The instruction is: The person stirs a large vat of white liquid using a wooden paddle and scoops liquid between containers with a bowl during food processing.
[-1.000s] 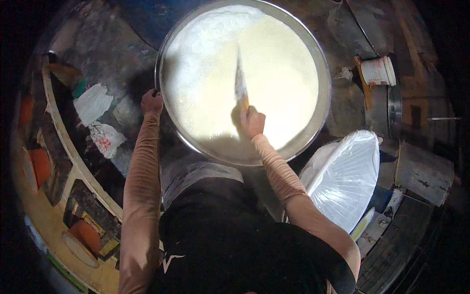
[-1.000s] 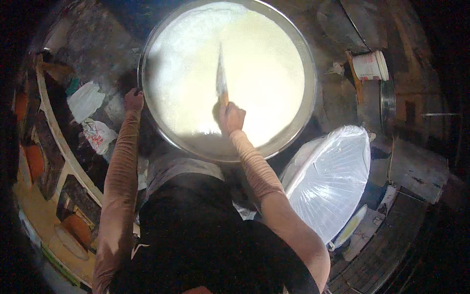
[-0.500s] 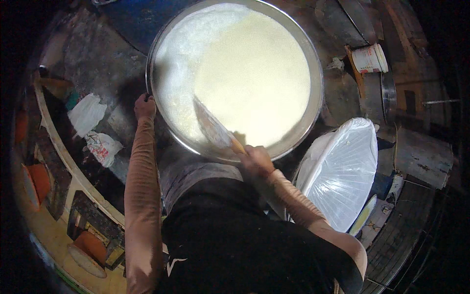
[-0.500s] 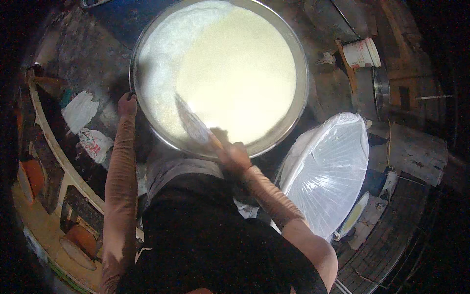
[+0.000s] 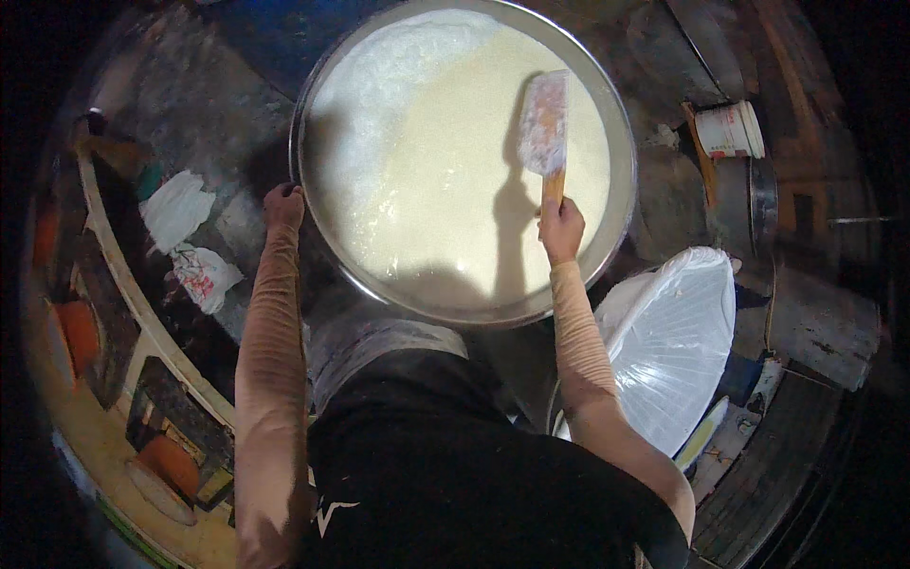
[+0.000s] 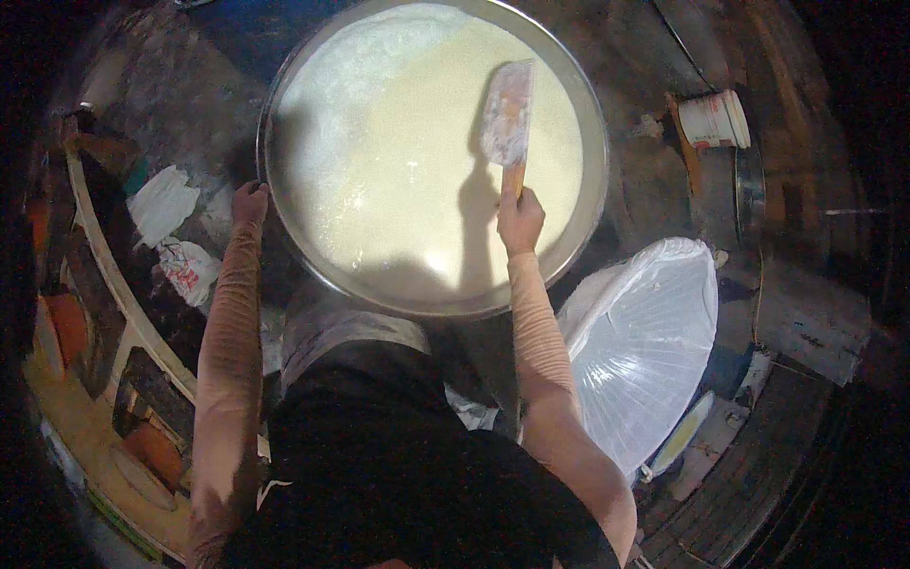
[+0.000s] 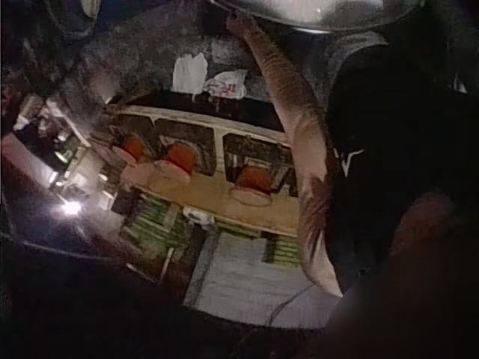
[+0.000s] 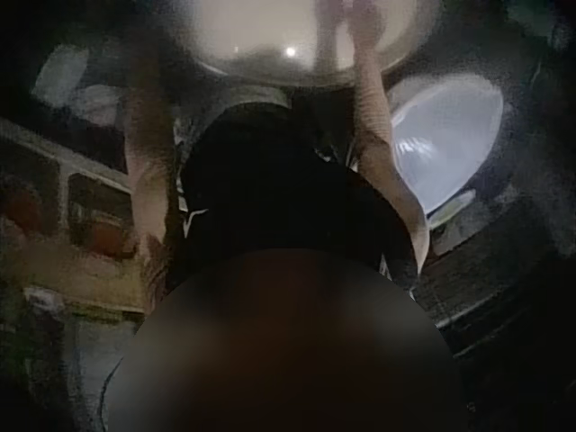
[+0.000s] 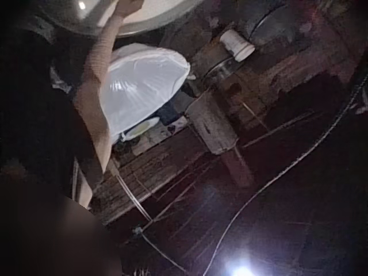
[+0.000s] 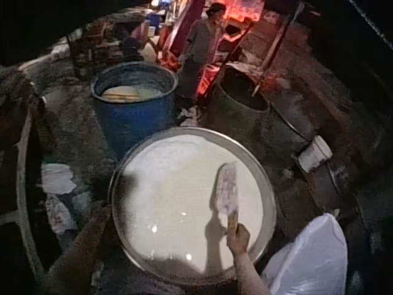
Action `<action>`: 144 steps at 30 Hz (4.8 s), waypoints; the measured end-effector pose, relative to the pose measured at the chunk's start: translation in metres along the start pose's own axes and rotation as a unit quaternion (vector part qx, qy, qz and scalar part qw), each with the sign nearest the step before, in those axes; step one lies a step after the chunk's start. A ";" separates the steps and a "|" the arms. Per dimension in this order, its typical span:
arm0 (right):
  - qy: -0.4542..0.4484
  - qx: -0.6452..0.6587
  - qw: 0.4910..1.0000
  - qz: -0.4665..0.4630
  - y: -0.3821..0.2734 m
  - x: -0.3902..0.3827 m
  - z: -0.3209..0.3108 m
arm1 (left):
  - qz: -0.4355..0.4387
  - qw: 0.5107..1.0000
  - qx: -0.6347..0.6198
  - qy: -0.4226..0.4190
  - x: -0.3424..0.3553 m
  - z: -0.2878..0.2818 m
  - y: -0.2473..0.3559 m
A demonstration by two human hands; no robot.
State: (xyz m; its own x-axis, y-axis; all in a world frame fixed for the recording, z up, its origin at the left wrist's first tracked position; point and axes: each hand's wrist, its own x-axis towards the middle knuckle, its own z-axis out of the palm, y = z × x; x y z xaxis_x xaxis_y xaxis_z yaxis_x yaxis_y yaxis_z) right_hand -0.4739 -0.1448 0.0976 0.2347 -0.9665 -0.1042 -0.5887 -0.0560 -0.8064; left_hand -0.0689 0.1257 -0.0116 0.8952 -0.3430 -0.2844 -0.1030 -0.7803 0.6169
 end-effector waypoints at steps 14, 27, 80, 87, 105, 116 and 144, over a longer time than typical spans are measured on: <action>0.025 -0.298 0.952 -0.064 0.023 0.092 0.104 | 0.018 1.000 0.010 -0.003 -0.014 -0.004 0.021; -0.083 -0.269 0.933 -0.223 0.021 -0.091 0.105 | -0.008 1.000 -0.028 0.000 -0.004 0.011 0.007; -0.162 -0.201 0.960 -0.112 0.009 -0.126 0.073 | 0.016 0.999 -0.031 -0.013 -0.006 0.002 0.005; -0.297 -0.311 0.880 -0.202 0.019 -0.168 0.024 | 0.040 0.998 -0.042 0.008 -0.002 0.010 -0.004; 0.065 -0.081 0.993 -0.061 0.015 0.036 0.022 | -0.013 0.999 -0.032 -0.009 -0.011 -0.003 0.005; 0.050 -0.233 0.968 -0.080 0.033 0.102 0.099 | 0.017 0.999 -0.018 0.029 -0.016 0.007 0.013; -0.445 -0.066 0.889 0.082 0.002 -0.120 -0.059 | -0.008 0.998 0.009 -0.064 0.001 0.010 0.000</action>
State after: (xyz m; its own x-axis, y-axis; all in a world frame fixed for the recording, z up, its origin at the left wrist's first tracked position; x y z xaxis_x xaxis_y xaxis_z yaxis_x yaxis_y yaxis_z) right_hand -0.5494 -0.0437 0.1431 0.6228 -0.3855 -0.6809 -0.7429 -0.0182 -0.6692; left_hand -0.0721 0.1196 -0.0196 0.8345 -0.3935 -0.3856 -0.0978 -0.7946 0.5992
